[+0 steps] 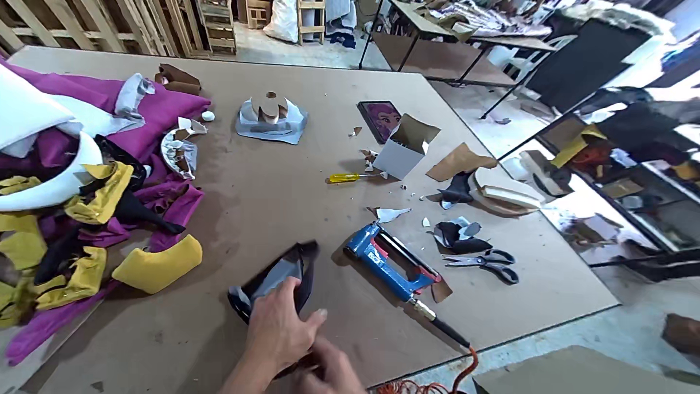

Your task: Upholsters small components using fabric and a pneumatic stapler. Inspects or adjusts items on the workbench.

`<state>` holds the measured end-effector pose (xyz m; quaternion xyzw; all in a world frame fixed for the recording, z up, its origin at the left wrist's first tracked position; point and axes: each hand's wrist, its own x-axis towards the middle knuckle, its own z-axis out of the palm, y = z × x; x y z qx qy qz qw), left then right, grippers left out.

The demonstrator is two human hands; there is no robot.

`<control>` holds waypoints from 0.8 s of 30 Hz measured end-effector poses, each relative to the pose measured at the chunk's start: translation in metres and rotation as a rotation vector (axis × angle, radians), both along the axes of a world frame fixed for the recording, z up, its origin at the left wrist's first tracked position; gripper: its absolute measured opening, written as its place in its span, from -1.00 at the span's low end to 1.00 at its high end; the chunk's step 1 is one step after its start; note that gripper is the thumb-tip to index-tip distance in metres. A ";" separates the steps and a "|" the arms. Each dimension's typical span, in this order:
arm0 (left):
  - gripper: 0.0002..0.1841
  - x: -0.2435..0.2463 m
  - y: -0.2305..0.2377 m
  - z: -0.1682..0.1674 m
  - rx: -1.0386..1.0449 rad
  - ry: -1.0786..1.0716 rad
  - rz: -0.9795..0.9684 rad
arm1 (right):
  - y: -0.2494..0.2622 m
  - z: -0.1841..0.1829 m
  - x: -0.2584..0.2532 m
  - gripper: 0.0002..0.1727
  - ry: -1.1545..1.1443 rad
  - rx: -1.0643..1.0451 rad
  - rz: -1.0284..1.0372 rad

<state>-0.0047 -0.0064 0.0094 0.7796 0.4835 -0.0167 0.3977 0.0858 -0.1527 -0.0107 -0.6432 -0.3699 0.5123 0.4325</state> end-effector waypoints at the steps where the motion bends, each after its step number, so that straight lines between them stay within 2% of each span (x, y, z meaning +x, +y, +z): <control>1: -0.38 -0.003 -0.003 -0.001 0.068 0.052 -0.059 | -0.002 0.000 0.002 -0.68 -0.023 0.025 0.132; 2: -0.53 -0.007 -0.009 -0.007 0.168 0.073 -0.109 | -0.004 0.001 0.010 -0.72 -0.098 0.052 0.196; 4: -0.75 -0.022 -0.025 -0.033 0.448 -0.006 -0.163 | -0.006 0.003 0.041 -0.76 -0.320 0.083 0.126; 5: -0.77 -0.033 -0.033 -0.046 0.552 -0.082 -0.167 | -0.008 0.003 0.062 -0.75 -0.411 0.088 0.047; 8: -0.49 -0.052 -0.047 -0.056 0.623 -0.283 -0.196 | -0.008 -0.001 0.130 -0.68 -0.555 0.035 -0.163; 10: -0.40 -0.055 -0.048 -0.056 0.653 -0.274 -0.319 | -0.005 -0.003 0.165 -0.67 -0.598 -0.003 -0.292; 11: -0.44 -0.056 -0.047 -0.059 0.697 -0.257 -0.377 | -0.001 -0.002 0.176 -0.67 -0.604 -0.025 -0.321; 13: -0.71 -0.061 -0.043 -0.071 0.815 -0.284 -0.438 | 0.010 -0.002 0.185 -0.68 -0.588 -0.021 -0.319; 14: -0.77 -0.063 -0.042 -0.073 0.834 -0.343 -0.417 | 0.016 -0.002 0.182 -0.69 -0.555 0.025 -0.295; 16: -0.74 -0.062 -0.039 -0.057 0.669 -0.537 -0.261 | 0.029 0.001 0.165 -0.64 -0.415 0.219 -0.176; 18: -0.76 -0.054 -0.031 -0.013 0.253 -0.798 -0.039 | 0.044 0.014 0.142 -0.48 -0.288 0.456 0.021; 20: -0.81 -0.054 -0.017 0.027 -0.150 -0.992 0.046 | 0.060 0.035 0.117 -0.28 -0.180 0.633 0.188; 21: -0.82 -0.057 -0.010 0.038 -0.304 -1.045 0.051 | 0.067 0.043 0.106 -0.25 -0.093 0.696 0.249; 22: -0.81 -0.061 -0.006 0.044 -0.420 -1.077 0.045 | 0.072 0.048 0.097 -0.26 0.013 0.733 0.291; 24: -0.81 -0.063 -0.009 0.048 -0.555 -1.116 0.072 | 0.073 0.055 0.086 -0.46 0.206 0.735 0.317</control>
